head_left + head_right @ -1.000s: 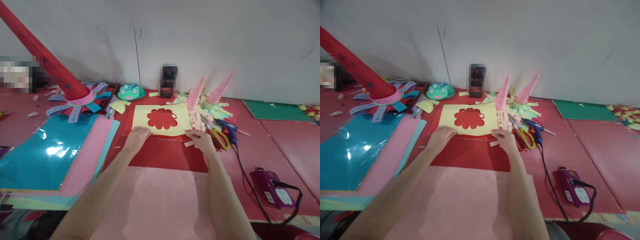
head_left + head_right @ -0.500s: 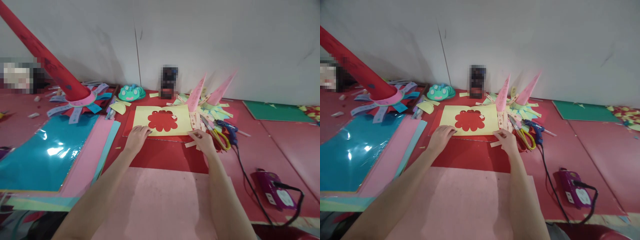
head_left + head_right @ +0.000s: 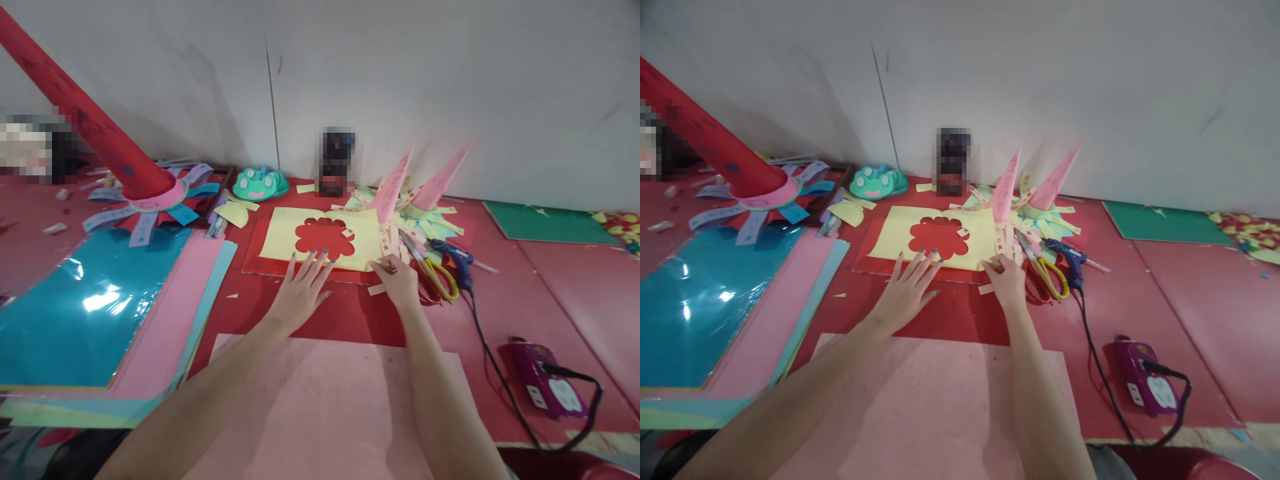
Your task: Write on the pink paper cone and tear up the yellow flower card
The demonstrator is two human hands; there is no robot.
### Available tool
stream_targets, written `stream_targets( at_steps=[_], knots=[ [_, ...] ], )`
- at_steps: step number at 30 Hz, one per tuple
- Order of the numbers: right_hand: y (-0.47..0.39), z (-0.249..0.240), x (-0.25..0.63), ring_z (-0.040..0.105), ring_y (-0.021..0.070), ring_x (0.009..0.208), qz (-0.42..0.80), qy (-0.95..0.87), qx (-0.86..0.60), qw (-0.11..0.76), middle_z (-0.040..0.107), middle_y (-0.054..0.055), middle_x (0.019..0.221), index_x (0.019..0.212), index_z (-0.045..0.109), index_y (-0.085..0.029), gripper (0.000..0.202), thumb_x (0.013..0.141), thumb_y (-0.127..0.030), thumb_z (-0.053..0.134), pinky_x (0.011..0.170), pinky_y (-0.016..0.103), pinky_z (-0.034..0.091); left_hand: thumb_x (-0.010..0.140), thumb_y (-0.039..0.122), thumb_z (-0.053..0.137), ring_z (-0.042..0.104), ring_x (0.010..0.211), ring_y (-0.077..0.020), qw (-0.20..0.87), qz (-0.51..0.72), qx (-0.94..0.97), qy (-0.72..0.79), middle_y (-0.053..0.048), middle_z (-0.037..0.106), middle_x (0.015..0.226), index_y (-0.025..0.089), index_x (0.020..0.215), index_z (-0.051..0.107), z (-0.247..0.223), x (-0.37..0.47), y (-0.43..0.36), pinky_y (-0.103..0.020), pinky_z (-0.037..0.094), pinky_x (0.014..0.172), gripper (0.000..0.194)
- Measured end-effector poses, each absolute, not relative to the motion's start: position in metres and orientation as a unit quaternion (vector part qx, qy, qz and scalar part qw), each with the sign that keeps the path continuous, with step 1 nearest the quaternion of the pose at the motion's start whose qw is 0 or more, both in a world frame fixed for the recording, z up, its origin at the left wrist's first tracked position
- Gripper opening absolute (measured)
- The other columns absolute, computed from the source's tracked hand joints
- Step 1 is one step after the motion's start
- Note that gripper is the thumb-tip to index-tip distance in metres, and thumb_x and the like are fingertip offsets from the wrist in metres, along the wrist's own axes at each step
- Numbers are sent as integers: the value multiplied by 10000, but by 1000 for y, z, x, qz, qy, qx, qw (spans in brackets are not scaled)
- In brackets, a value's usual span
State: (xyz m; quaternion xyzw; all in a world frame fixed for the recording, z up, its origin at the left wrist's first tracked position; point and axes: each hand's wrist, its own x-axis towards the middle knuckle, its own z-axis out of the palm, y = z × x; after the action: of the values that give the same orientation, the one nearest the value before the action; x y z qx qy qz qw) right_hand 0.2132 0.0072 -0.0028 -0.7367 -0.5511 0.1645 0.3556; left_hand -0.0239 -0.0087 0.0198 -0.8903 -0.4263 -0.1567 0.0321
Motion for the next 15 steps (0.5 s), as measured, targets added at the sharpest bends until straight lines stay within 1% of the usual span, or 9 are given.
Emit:
stream_targets(
  at_steps=[1, 3, 5, 7, 8, 10, 12, 15],
  knots=[
    [7, -2, 213, 468, 133, 550, 162, -552, -738, 355, 569, 8, 597, 726, 626, -190, 430, 677, -610, 552, 557, 249, 382, 928, 312, 359, 270, 1352, -276, 26, -156, -887, -433, -106, 349, 1444, 187, 1391, 289, 18, -24, -8, -551, 151, 1109, 484],
    [7, -1, 213, 466, 133, 551, 160, -552, -739, 350, 554, 4, 588, 726, 627, -190, 425, 685, -605, 547, 559, 247, 379, 927, 276, 361, 338, 1320, -271, 19, -170, -871, -460, -116, 451, 1373, 182, 1372, 326, 16, -30, -3, -558, 153, 1104, 457],
    [7, 0, 213, 462, 129, 549, 164, -552, -741, 346, 544, -2, 585, 724, 625, -191, 413, 689, -596, 549, 560, 243, 375, 921, 229, 371, 473, 1219, -255, 13, -195, -846, -496, -110, 586, 1224, 177, 1302, 421, 15, -41, 5, -551, 170, 1100, 388],
    [7, 0, 213, 456, 124, 547, 166, -551, -742, 344, 540, -6, 588, 721, 620, -193, 401, 693, -587, 550, 563, 240, 373, 908, 226, 413, 581, 1071, -228, -7, -220, -823, -524, -78, 656, 1091, 201, 1154, 546, 15, -54, 14, -522, 222, 1088, 281],
    [7, 0, 213, 454, 123, 547, 166, -550, -743, 343, 538, -7, 590, 723, 619, -193, 397, 695, -583, 550, 565, 239, 372, 898, 245, 445, 618, 981, -210, -30, -239, -810, -535, -55, 678, 1029, 215, 1052, 593, 15, -61, 19, -502, 265, 1072, 216],
    [7, -1, 214, 452, 122, 547, 166, -550, -745, 339, 535, -9, 591, 731, 620, -195, 392, 698, -579, 550, 566, 238, 371, 869, 293, 504, 639, 853, -188, -91, -277, -785, -547, -32, 698, 923, 215, 912, 623, 16, -72, 27, -449, 373, 998, 148],
    [6, -2, 214, 455, 122, 549, 170, -549, -747, 335, 540, -9, 596, 743, 621, -197, 392, 699, -580, 550, 563, 237, 370, 840, 343, 542, 635, 825, -191, -141, -303, -760, -557, -41, 699, 877, 205, 827, 627, 16, -81, 33, -380, 460, 875, 163],
    [6, -1, 213, 462, 124, 552, 172, -550, -745, 335, 561, -1, 610, 757, 619, -194, 409, 699, -591, 542, 559, 237, 370, 804, 426, 562, 631, 792, -192, -196, -317, -726, -578, -48, 694, 835, 202, 751, 617, 15, -90, 39, -307, 484, 729, 237]
  ],
)
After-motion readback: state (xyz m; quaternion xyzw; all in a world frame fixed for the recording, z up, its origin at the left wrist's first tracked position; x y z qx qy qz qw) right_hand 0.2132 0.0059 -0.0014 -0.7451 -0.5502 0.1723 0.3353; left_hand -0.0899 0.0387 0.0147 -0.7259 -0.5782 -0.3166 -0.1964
